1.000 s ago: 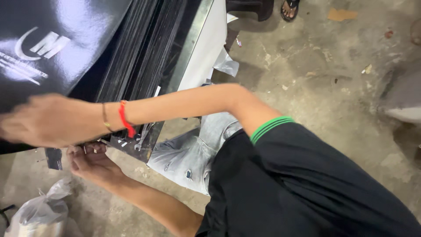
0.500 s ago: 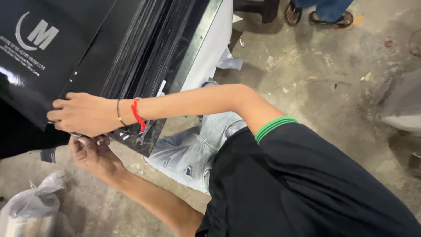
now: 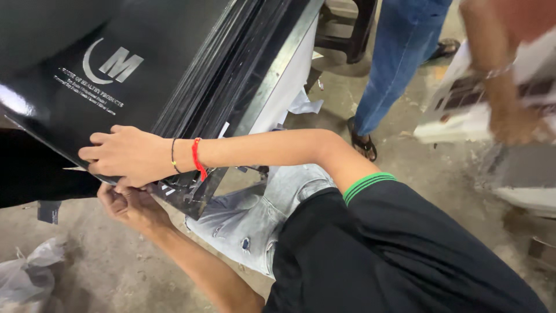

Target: The person peels a protective film off the edge of a large black sheet using both hands. They carefully lift the corner and pull the film strip away from the surface, repeating the action along the edge of the sheet.

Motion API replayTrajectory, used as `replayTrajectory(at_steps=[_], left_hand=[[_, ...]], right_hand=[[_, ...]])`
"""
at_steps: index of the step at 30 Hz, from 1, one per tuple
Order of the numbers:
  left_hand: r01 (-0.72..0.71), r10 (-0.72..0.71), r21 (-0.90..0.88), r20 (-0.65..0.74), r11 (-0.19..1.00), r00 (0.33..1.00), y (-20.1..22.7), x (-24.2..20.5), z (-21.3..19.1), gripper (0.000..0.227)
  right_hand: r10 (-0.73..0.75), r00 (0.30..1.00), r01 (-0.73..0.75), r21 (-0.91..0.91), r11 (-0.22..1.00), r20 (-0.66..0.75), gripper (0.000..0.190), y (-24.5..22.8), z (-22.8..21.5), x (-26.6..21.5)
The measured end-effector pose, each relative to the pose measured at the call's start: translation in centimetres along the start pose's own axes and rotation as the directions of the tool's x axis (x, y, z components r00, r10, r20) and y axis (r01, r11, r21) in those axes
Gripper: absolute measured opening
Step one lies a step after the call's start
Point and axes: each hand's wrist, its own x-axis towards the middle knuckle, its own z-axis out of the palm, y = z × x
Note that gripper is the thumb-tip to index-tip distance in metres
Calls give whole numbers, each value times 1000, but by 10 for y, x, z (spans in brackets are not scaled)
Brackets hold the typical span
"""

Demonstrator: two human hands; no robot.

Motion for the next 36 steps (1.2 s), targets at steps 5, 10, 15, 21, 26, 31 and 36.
replayTrajectory(at_steps=[5,10,15,21,26,31,36], left_hand=[[29,-30,-11,-26,1000,999,3,-1,5,39],[14,-15,-44,-22,999,1000,3,0,7,33],[25,-26,-28,-43,999,999,4,1,7,34],[11,-12,-22,-40,1000,999,6,0,8,38],[6,-7,-22,-36,1000,999,8,-1,10,36],[9,-10,-25,-38,1000,999,8,-1,11,34],[7,-8,-24,-35,1000,999,8,-1,10,37]], right_hand=[[22,998,-24,22,999,50,40,0,-2,3],[3,1000,-3,1,1000,28,32,1,2,3],[2,1000,-2,-8,1000,25,26,0,4,2],[0,1000,0,-13,1000,11,26,-1,5,1],[12,999,-12,-6,1000,32,27,-2,3,2],[10,1000,-10,-18,1000,22,30,-3,2,1],[1,1000,0,-35,999,10,29,-3,4,1]])
